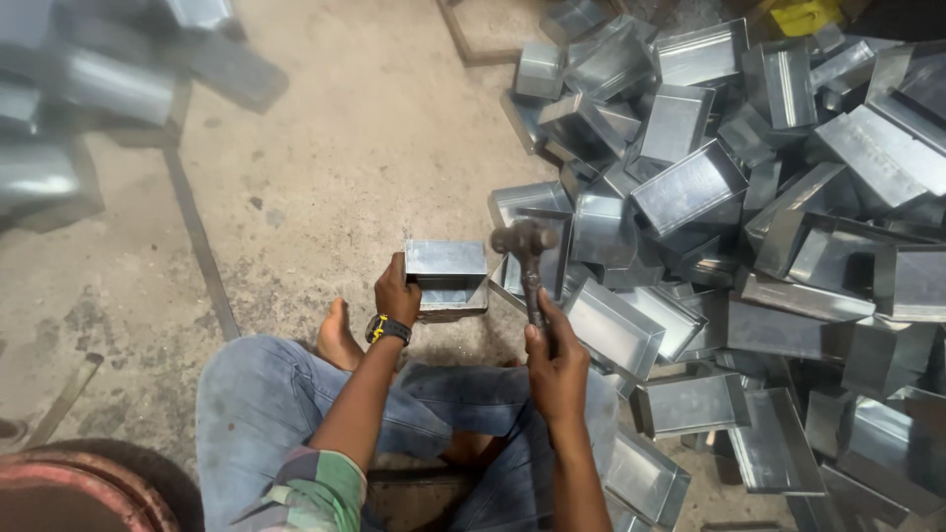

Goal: The person uses a hammer to shape metal boxes, striking the edges and seams of small rectangular containers while sitting among a large pile of similar metal parts.

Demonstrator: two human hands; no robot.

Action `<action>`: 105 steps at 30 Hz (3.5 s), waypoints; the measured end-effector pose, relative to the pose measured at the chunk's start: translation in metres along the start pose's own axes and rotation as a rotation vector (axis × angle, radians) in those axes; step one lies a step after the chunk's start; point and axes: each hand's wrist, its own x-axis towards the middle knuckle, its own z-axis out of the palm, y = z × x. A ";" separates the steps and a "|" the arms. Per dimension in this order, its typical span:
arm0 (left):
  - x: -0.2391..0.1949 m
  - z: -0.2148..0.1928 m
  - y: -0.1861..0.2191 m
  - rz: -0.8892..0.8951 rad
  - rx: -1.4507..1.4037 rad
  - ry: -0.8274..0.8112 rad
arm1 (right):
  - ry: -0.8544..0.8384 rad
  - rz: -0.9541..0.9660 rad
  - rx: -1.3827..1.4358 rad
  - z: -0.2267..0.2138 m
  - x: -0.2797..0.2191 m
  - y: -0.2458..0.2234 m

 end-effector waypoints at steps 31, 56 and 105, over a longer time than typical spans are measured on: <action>0.017 -0.041 0.078 0.218 0.647 -0.047 | 0.062 -0.030 0.486 0.030 -0.027 0.050; 0.031 -0.100 0.080 0.072 0.104 0.005 | 0.109 -0.137 0.445 -0.001 -0.037 -0.018; 0.039 -0.060 0.085 0.325 0.768 -0.384 | 0.065 -0.114 0.066 0.089 0.002 0.137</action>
